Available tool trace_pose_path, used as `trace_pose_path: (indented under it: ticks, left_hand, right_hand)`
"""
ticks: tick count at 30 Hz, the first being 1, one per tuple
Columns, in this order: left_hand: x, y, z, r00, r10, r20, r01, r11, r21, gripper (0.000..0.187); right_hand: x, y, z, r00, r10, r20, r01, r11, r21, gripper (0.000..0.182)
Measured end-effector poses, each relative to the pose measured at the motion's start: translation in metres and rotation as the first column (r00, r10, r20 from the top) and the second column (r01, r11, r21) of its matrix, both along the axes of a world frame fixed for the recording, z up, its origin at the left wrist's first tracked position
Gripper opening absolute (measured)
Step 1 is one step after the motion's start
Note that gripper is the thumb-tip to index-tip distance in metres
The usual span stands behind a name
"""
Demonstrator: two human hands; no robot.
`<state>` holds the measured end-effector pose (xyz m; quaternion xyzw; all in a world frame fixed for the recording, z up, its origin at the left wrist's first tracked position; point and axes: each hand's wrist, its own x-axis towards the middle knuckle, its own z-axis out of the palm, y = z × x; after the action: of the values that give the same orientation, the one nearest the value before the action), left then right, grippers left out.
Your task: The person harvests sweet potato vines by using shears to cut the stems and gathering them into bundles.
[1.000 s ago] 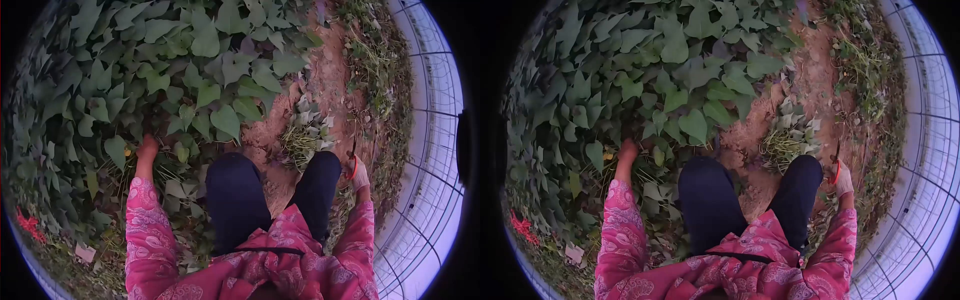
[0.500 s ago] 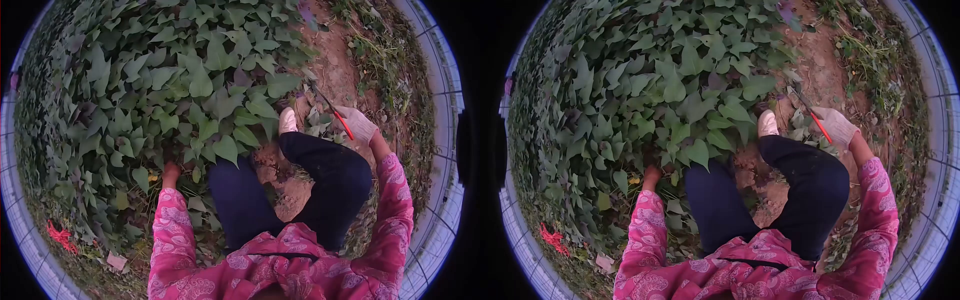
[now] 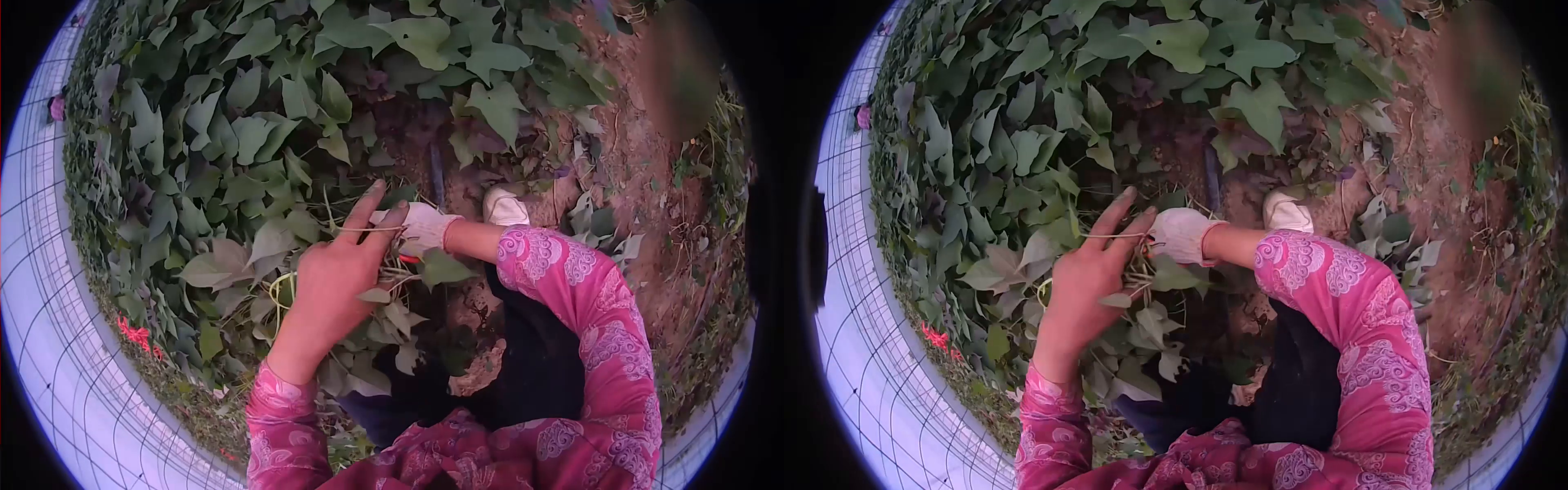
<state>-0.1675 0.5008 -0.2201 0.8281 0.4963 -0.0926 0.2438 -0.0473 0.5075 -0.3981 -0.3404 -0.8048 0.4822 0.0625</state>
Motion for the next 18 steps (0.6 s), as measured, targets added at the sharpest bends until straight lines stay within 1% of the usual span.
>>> trace_pose_path:
  ticks: [2, 3, 4, 5, 6, 7, 8, 9, 10, 11, 12, 13, 14, 15, 16, 17, 18]
  left_hand:
    - [0.003, 0.007, -0.051, 0.957, 0.061, -0.285, -0.085, 0.994, -0.072, 0.087]
    - [-0.011, 0.008, -0.076, 0.914, 0.152, -0.375, -0.183, 0.982, -0.048, 0.093]
    - [-0.029, 0.005, -0.093, 0.898, 0.187, -0.398, -0.213, 0.977, -0.022, 0.084]
    - [-0.048, 0.002, -0.107, 0.881, 0.224, -0.417, -0.245, 0.970, 0.005, 0.075]
    - [-0.067, -0.005, -0.118, 0.875, 0.222, -0.430, -0.246, 0.969, 0.000, 0.075]
    - [-0.087, -0.015, -0.124, 0.888, 0.270, -0.372, -0.267, 0.962, 0.060, 0.061]
    - [-0.099, -0.022, -0.124, 0.899, 0.314, -0.307, -0.290, 0.949, 0.120, 0.048]
    - [-0.100, -0.022, -0.115, 0.896, 0.316, -0.312, -0.292, 0.949, 0.121, 0.048]
    - [-0.098, -0.020, -0.102, 0.874, 0.380, -0.304, -0.358, 0.925, 0.128, 0.037]
    - [-0.098, -0.019, -0.095, 0.848, 0.440, -0.296, -0.420, 0.898, 0.131, 0.027]
    - [-0.113, -0.021, -0.100, 0.838, 0.435, -0.331, -0.407, 0.901, 0.153, 0.026]
    - [-0.124, -0.023, -0.103, 0.835, 0.434, -0.337, -0.409, 0.901, 0.148, 0.026]
    - [-0.132, -0.022, -0.107, 0.840, 0.497, -0.219, -0.459, 0.865, 0.202, 0.021]
    - [-0.135, -0.021, -0.108, 0.833, 0.544, -0.096, -0.509, 0.824, 0.250, 0.017]
    - [-0.134, -0.020, -0.104, 0.828, 0.554, -0.082, -0.523, 0.818, 0.241, 0.015]
    - [-0.132, -0.020, -0.102, 0.834, 0.544, -0.090, -0.513, 0.825, 0.239, 0.015]
    - [-0.130, -0.020, -0.101, 0.841, 0.530, -0.108, -0.498, 0.837, 0.226, 0.015]
  right_hand:
    - [0.012, 0.006, -0.011, 0.978, 0.207, 0.032, -0.208, 0.978, 0.031, 0.025]
    - [0.011, -0.013, -0.055, 0.941, -0.064, -0.333, 0.187, 0.916, 0.355, 0.024]
    - [0.025, -0.002, -0.035, 0.969, -0.070, -0.237, 0.085, 0.995, 0.054, 0.024]
    - [0.042, 0.013, -0.016, 0.989, -0.035, -0.142, -0.003, 0.966, -0.260, 0.024]
    - [0.050, 0.001, -0.049, 0.961, -0.018, -0.275, 0.047, 0.994, 0.100, 0.024]
    - [0.064, 0.008, -0.039, 0.975, 0.002, -0.222, -0.018, 0.998, -0.068, 0.023]
    - [0.079, 0.017, -0.021, 0.985, 0.036, -0.172, -0.076, 0.969, -0.235, 0.022]
    - [0.087, 0.020, -0.018, 0.990, -0.016, -0.139, -0.057, 0.861, -0.505, 0.016]
    - [0.093, 0.022, -0.013, 0.965, -0.184, -0.189, 0.034, 0.796, -0.604, 0.015]
    - [0.098, 0.019, -0.011, 0.911, -0.353, -0.214, 0.107, 0.703, -0.703, 0.016]
    - [0.102, 0.023, -0.031, 0.880, -0.396, -0.263, 0.116, 0.715, -0.690, 0.021]
    - [0.099, 0.020, -0.072, 0.743, -0.567, -0.355, -0.022, 0.510, -0.860, 0.019]
    - [0.094, 0.029, -0.077, 0.836, -0.415, -0.359, 0.048, 0.708, -0.705, 0.018]
    - [0.088, 0.037, -0.081, 0.920, -0.258, -0.295, 0.093, 0.876, -0.474, 0.018]
    - [0.082, 0.047, -0.081, 0.971, -0.146, -0.191, 0.101, 0.969, -0.226, 0.019]
    - [0.077, 0.049, -0.078, 0.959, -0.252, -0.128, 0.127, 0.790, -0.600, 0.025]
    - [0.071, 0.050, -0.073, 0.946, -0.322, -0.032, 0.132, 0.476, -0.869, 0.042]
